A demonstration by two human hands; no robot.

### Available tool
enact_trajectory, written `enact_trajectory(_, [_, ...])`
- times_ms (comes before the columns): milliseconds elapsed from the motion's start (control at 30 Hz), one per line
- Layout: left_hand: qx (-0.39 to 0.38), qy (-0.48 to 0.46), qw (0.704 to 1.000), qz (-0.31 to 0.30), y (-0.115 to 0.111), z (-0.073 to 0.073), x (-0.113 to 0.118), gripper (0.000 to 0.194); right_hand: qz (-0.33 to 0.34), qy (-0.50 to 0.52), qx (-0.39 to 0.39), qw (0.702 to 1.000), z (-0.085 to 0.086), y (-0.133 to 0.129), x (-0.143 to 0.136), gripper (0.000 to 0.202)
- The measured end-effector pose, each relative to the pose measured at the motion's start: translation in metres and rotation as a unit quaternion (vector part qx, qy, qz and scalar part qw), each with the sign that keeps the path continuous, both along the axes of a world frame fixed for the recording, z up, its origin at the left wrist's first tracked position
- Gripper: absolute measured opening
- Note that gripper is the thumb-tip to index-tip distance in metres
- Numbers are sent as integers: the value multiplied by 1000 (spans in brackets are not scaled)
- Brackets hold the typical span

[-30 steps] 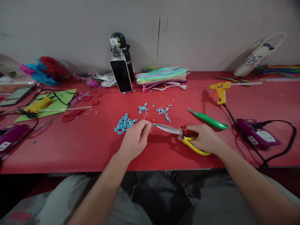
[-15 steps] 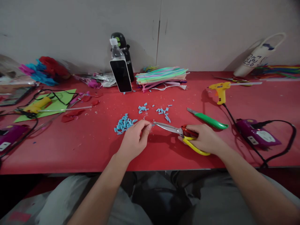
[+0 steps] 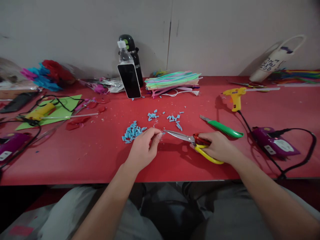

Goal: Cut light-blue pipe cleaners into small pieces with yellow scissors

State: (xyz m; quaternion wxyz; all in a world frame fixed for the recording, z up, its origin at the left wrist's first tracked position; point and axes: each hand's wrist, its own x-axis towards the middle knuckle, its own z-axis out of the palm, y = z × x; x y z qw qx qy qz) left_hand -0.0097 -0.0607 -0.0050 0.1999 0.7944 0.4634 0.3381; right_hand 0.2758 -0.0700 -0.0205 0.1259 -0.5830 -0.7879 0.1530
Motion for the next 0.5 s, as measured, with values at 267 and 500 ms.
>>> enact_trajectory(267, [-2, -2, 1000, 3, 0, 0, 0, 16, 5, 25, -19, 1000, 3, -3, 1, 34])
enact_trajectory(500, [0, 1, 1000, 0, 1, -1, -1, 15, 8, 27, -25, 999, 4, -3, 2, 35])
